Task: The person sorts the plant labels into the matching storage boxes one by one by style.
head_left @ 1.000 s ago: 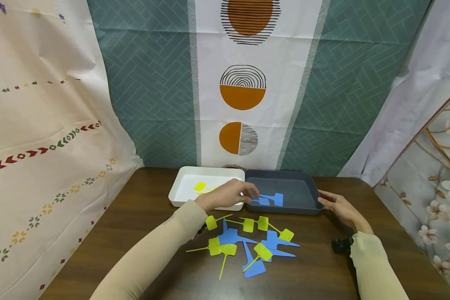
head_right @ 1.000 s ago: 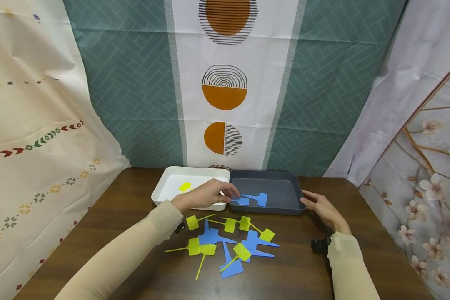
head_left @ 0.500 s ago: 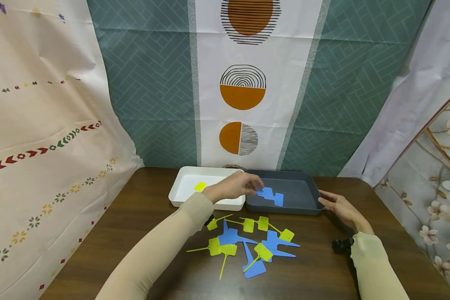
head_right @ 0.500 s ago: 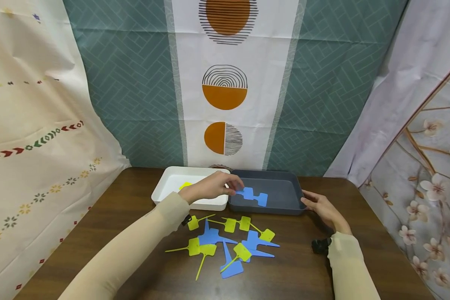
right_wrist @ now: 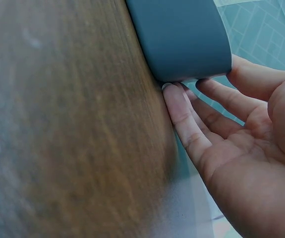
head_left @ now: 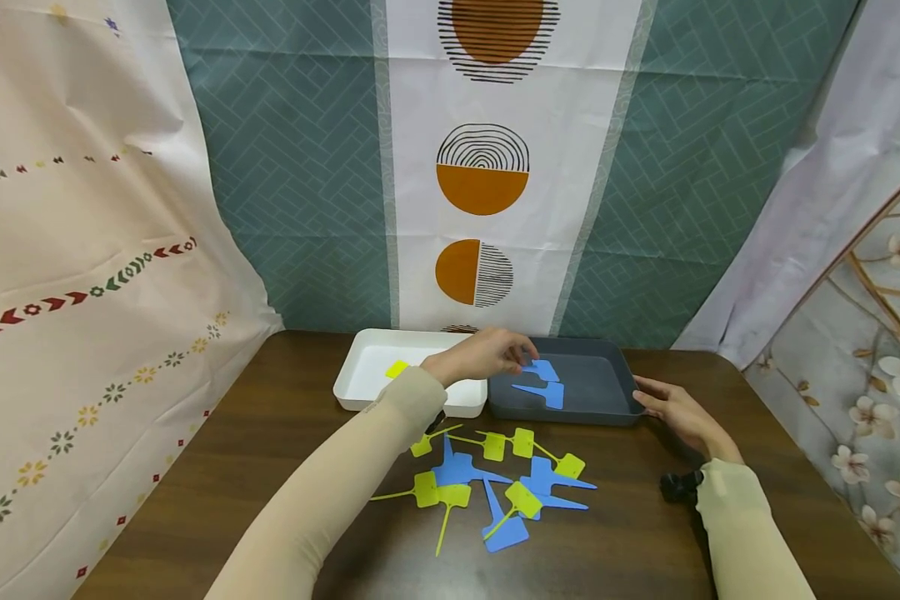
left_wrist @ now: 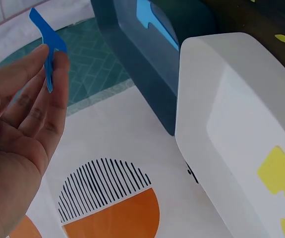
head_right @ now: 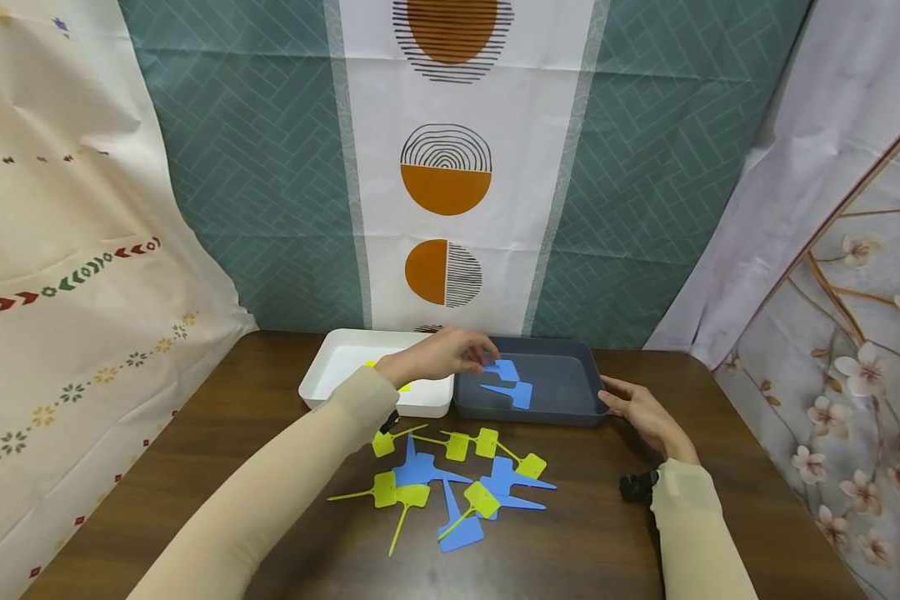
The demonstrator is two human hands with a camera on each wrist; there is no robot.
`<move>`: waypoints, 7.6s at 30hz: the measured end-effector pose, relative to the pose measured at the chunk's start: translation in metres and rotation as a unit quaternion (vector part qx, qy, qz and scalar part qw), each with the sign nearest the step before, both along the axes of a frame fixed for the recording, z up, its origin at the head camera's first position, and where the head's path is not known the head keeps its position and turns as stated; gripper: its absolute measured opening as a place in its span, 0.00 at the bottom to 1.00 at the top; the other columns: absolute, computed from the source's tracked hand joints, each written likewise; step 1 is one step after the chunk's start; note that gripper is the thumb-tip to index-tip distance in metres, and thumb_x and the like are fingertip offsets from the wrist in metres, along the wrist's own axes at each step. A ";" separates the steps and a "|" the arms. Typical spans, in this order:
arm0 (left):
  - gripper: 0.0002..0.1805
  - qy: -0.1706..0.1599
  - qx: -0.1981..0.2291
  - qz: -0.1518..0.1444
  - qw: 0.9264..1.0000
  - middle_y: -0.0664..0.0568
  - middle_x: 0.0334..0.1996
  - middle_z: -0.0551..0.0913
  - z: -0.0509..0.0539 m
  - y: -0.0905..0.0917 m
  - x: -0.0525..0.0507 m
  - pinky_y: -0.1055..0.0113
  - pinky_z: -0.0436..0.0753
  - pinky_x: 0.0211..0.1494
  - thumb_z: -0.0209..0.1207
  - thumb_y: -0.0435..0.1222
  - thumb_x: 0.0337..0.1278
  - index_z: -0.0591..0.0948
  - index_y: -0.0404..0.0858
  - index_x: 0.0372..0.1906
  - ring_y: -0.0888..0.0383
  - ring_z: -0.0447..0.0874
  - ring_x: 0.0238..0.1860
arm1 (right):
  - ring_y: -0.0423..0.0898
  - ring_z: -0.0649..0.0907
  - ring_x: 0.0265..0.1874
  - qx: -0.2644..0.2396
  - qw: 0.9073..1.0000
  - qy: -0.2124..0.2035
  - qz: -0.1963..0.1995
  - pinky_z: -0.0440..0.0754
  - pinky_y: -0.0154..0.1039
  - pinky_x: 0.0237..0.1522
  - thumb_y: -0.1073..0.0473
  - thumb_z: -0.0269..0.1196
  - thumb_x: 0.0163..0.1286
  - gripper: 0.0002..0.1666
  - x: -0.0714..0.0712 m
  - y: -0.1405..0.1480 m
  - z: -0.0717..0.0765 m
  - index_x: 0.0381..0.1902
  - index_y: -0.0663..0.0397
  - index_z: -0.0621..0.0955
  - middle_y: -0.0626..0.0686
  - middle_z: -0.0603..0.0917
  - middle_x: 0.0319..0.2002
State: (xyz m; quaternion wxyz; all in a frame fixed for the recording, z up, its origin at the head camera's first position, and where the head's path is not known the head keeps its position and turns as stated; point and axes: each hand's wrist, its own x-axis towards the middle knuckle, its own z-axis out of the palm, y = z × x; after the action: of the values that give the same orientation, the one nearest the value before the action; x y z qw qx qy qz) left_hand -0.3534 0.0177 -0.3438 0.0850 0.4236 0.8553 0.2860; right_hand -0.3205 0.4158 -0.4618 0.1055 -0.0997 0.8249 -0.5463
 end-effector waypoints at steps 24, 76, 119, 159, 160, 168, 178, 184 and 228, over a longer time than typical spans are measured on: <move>0.17 0.021 0.002 0.018 1.000 0.47 0.46 0.89 0.009 0.024 -0.017 0.72 0.82 0.49 0.64 0.28 0.69 0.85 0.40 0.60 0.60 0.86 0.44 | 0.26 0.73 0.57 -0.003 1.000 0.005 0.002 0.76 0.24 0.53 0.52 0.55 0.84 0.42 -0.002 0.000 0.001 0.81 0.71 0.53 0.74 0.54 0.78; 0.16 -0.039 -0.011 0.006 0.999 0.45 0.55 0.87 -0.001 0.007 -0.032 0.66 0.82 0.58 0.60 0.32 0.75 0.84 0.37 0.62 0.55 0.85 0.55 | 0.19 0.73 0.52 -0.002 1.000 0.009 0.001 0.75 0.23 0.53 0.51 0.55 0.84 0.42 -0.003 0.000 0.000 0.81 0.71 0.53 0.74 0.54 0.78; 0.18 -0.098 -0.030 -0.027 0.994 0.44 0.51 0.88 -0.033 -0.054 0.033 0.70 0.83 0.52 0.63 0.27 0.69 0.84 0.37 0.61 0.62 0.83 0.47 | 0.21 0.70 0.55 -0.005 1.000 -0.003 -0.001 0.75 0.22 0.53 0.50 0.56 0.83 0.44 -0.004 0.000 0.000 0.81 0.69 0.52 0.74 0.52 0.79; 0.24 -0.013 -0.146 -0.048 0.988 0.54 0.45 0.86 -0.076 -0.058 0.038 0.74 0.80 0.52 0.67 0.21 0.60 0.87 0.44 0.58 0.61 0.83 0.46 | 0.21 0.70 0.55 -0.005 1.000 0.004 0.004 0.75 0.23 0.53 0.51 0.55 0.84 0.43 -0.003 0.002 -0.002 0.81 0.70 0.53 0.74 0.52 0.79; 0.24 -0.010 -0.148 -0.048 0.988 0.54 0.45 0.86 -0.077 -0.057 0.038 0.75 0.80 0.52 0.67 0.21 0.60 0.87 0.44 0.57 0.61 0.82 0.46 | 0.21 0.70 0.55 -0.005 1.000 0.003 0.004 0.75 0.23 0.53 0.51 0.55 0.84 0.43 -0.004 0.002 -0.002 0.81 0.70 0.53 0.74 0.52 0.79; 0.20 -0.001 -0.155 -0.035 0.987 0.56 0.41 0.84 -0.078 -0.054 0.041 0.75 0.79 0.48 0.66 0.21 0.62 0.88 0.44 0.53 0.61 0.79 0.42 | 0.29 0.71 0.62 0.000 1.000 0.005 0.003 0.75 0.23 0.54 0.50 0.55 0.84 0.42 -0.004 0.001 -0.002 0.81 0.69 0.53 0.73 0.53 0.79; 0.21 -0.016 -0.138 -0.045 0.989 0.57 0.37 0.83 -0.083 -0.056 0.038 0.76 0.79 0.45 0.61 0.19 0.64 0.87 0.45 0.52 0.64 0.77 0.38 | 0.66 0.59 0.75 0.009 1.000 0.007 0.003 0.74 0.22 0.53 0.51 0.54 0.84 0.42 -0.004 0.001 -0.002 0.81 0.70 0.53 0.73 0.52 0.79; 0.20 -0.020 -0.137 -0.045 0.989 0.57 0.39 0.85 -0.078 -0.058 0.040 0.76 0.80 0.46 0.60 0.21 0.66 0.86 0.45 0.53 0.66 0.79 0.39 | 0.67 0.57 0.76 0.009 1.000 0.005 0.002 0.74 0.22 0.52 0.51 0.54 0.84 0.42 -0.004 0.001 -0.002 0.81 0.70 0.53 0.73 0.52 0.79; 0.13 0.020 -0.201 -0.034 0.979 0.61 0.42 0.90 -0.073 -0.059 0.043 0.75 0.80 0.49 0.63 0.28 0.69 0.92 0.44 0.49 0.68 0.82 0.39 | 0.40 0.72 0.68 0.008 1.000 0.008 0.006 0.75 0.22 0.53 0.51 0.55 0.84 0.42 -0.002 0.000 0.000 0.81 0.71 0.53 0.74 0.52 0.79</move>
State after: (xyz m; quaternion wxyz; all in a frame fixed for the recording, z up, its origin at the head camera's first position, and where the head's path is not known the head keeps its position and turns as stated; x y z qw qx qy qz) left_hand -0.3103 -0.0414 -0.4167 0.1613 0.4326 0.8817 0.0969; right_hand -0.3221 0.4163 -0.4619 0.1034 -0.1083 0.8295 -0.5381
